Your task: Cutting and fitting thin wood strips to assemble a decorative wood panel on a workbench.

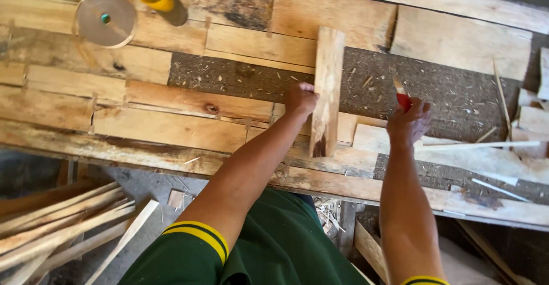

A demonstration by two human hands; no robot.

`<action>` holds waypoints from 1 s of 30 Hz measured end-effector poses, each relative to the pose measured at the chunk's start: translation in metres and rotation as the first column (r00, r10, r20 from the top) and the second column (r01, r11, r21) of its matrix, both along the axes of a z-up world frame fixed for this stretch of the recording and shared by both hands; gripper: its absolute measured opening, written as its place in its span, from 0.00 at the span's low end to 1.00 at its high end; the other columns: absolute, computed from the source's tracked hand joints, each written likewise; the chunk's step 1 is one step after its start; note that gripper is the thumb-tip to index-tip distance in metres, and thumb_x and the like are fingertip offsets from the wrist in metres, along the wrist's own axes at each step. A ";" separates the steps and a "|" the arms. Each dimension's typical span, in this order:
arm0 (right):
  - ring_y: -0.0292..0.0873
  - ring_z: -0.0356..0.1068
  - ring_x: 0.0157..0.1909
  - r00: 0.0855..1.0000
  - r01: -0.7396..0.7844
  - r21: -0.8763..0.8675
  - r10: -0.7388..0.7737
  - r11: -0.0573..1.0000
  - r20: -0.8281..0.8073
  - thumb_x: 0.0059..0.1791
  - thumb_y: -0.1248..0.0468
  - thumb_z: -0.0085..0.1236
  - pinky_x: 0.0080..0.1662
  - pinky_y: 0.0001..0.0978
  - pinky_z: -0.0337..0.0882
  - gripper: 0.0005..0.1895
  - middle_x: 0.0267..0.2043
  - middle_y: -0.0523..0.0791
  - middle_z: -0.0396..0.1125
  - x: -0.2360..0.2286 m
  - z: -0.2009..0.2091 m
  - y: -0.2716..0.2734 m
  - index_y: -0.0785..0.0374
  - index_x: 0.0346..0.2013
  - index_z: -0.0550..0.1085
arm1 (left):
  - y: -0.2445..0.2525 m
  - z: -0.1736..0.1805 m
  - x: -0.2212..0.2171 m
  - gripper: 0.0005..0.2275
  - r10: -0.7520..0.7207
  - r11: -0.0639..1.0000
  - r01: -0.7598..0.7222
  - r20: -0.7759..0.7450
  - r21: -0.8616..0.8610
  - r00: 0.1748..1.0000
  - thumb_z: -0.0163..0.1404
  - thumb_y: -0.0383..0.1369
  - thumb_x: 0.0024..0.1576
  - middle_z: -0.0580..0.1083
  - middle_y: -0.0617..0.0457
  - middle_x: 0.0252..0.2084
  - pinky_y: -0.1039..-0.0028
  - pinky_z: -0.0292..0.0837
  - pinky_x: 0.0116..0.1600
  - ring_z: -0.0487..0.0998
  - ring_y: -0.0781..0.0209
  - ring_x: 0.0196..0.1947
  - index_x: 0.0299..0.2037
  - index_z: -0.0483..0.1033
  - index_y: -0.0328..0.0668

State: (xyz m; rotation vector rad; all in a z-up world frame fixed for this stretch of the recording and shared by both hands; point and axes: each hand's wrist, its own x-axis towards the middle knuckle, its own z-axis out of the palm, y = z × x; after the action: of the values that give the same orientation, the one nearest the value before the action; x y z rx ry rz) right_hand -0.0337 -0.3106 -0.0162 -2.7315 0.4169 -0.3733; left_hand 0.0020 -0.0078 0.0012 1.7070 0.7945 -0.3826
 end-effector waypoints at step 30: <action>0.39 0.76 0.42 0.994 0.056 0.986 0.080 0.156 -0.069 0.59 0.65 0.48 0.42 0.36 0.82 0.05 0.45 0.45 0.74 -0.039 0.038 0.282 0.61 0.50 0.67 | 0.186 -0.087 -0.093 0.08 0.587 0.583 -0.317 0.118 -0.749 0.801 0.58 0.23 0.58 0.78 0.48 0.36 0.73 0.76 0.38 0.79 0.61 0.33 0.41 0.70 0.37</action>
State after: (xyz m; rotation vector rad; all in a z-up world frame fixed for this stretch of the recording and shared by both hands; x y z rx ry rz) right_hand -0.0727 -0.0284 0.0219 -1.3650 0.4341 0.1040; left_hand -0.0914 0.1777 -0.0856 0.7520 0.6671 0.0205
